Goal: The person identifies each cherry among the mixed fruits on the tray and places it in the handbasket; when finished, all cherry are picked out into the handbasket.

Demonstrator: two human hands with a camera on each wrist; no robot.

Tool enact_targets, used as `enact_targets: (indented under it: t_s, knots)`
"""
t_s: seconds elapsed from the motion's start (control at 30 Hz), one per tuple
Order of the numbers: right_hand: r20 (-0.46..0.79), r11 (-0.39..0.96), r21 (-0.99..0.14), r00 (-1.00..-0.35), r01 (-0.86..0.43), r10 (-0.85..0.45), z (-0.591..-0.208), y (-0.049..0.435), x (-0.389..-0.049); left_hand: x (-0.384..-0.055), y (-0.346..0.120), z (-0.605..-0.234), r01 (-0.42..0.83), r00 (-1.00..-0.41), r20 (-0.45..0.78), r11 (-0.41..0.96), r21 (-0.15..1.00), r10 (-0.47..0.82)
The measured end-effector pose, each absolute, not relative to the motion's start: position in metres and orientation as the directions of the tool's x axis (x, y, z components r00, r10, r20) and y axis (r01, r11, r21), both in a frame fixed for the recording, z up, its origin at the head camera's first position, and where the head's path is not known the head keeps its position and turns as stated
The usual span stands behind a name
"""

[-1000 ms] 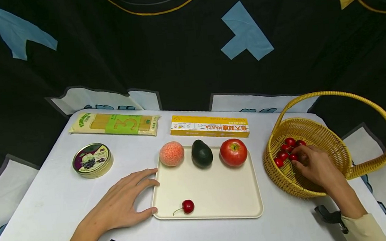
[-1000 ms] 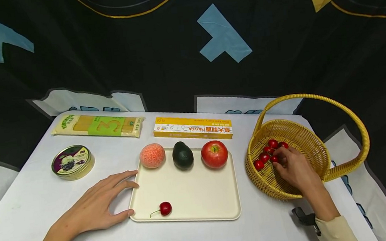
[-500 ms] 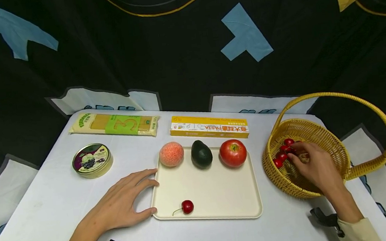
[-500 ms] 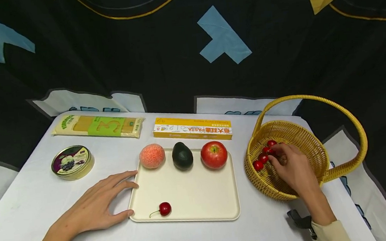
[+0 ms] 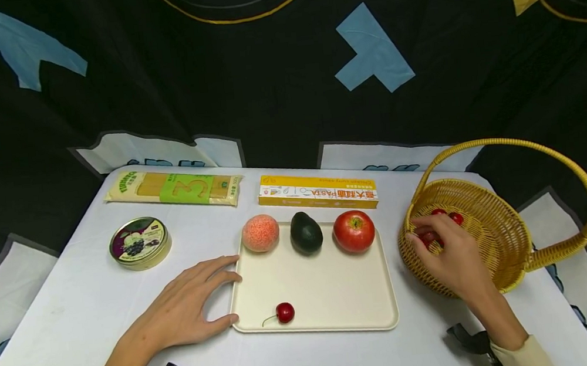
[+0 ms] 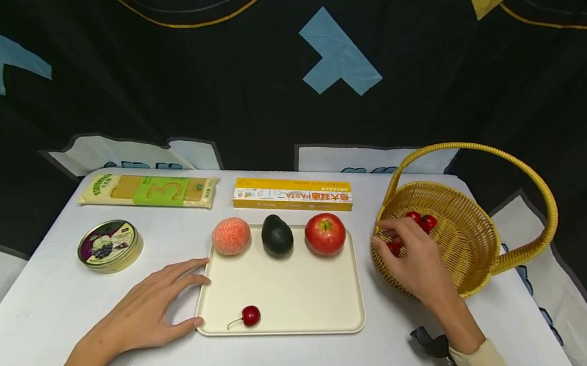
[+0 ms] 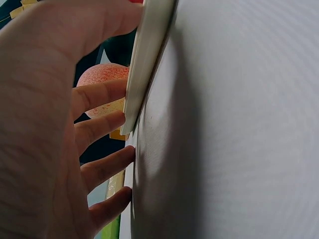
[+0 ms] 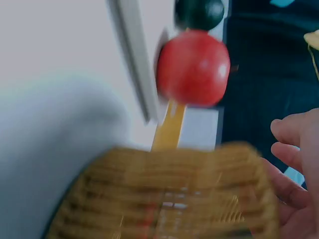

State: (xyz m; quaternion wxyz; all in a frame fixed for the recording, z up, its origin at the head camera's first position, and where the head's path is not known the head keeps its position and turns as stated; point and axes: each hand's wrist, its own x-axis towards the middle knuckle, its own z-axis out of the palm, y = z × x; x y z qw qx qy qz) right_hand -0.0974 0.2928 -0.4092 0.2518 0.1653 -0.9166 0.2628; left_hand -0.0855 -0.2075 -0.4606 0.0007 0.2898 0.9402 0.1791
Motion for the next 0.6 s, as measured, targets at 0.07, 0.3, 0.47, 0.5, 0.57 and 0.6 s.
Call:
enact_targets:
  t_s: [0.07,0.3,0.47,0.5,0.57,0.6]
  knots:
    - [0.543,0.792,-0.405,-0.817,-0.457,-0.194,-0.409,0.284,-0.097,-0.086,-0.207,-0.46,0.545,-0.832,0.102,0.768,0.337,0.546]
    - [0.524,0.74,-0.422,-0.807,-0.523,-0.272,-0.413,0.257,-0.1,-0.086,-0.207,-0.459,0.548,-0.83,0.102,0.766,0.335,0.549]
    - [0.513,0.671,-0.447,-0.784,-0.592,-0.35,-0.416,0.24,-0.102,-0.086,-0.207,-0.459,0.545,-0.831,0.096,0.767,0.339,0.548]
    - [0.515,0.651,-0.454,-0.775,-0.608,-0.366,-0.416,0.236,-0.103,-0.086,-0.207,-0.459,0.545,-0.831,0.095,0.767,0.339,0.548]
    - [0.512,0.613,-0.474,-0.764,-0.632,-0.392,-0.417,0.229,-0.104,-0.086,-0.207,-0.459,0.541,-0.833,0.091,0.77,0.339,0.546]
    - [0.51,0.596,-0.481,-0.758,-0.643,-0.406,-0.417,0.225,-0.104,-0.086,-0.207,-0.459,0.541,-0.833,0.09,0.771,0.338,0.545]
